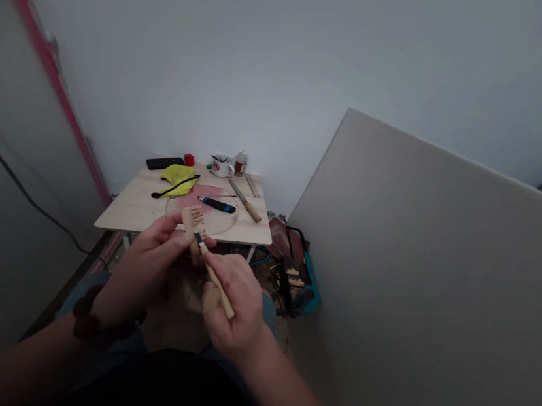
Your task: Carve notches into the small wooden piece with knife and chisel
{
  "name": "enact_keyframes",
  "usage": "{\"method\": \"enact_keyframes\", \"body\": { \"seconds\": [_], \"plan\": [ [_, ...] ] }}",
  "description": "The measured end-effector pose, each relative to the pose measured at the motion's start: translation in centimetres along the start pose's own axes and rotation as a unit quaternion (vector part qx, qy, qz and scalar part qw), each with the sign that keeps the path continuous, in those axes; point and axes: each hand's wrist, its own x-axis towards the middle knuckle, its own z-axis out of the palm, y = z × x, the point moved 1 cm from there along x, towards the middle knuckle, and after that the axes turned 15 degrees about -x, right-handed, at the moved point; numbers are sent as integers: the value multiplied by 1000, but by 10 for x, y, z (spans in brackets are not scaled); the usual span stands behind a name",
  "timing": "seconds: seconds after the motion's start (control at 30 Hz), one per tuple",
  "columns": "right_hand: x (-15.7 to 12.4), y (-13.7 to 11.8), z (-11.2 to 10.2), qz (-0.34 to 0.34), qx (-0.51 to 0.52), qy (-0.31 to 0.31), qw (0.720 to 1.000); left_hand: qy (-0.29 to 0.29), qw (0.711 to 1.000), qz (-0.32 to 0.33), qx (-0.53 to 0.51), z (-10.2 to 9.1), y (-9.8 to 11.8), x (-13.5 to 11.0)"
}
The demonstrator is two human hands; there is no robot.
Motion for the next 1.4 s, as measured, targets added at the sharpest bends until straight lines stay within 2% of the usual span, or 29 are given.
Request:
{"method": "enact_keyframes", "body": {
  "seconds": [0.57,0.73,0.97,1.13,1.27,1.4],
  "plan": [
    [-6,8,6,-59,-54,6,997,6,1000,4,-1,-1,-3,0],
    [-11,9,5,-28,-50,26,998,21,999,-1,-25,-1,-3,1],
    [-17,9,6,15,-26,21,999,64,996,-12,-63,-9,-13,8],
    [-22,18,18,79,-12,39,996,60,989,-50,-128,-10,-14,14],
    [-14,23,25,131,-21,45,990,39,986,-56,-153,-9,-14,14],
    [-3,24,27,144,-40,60,987,25,985,-48,-166,-9,-13,12]
  ]
}}
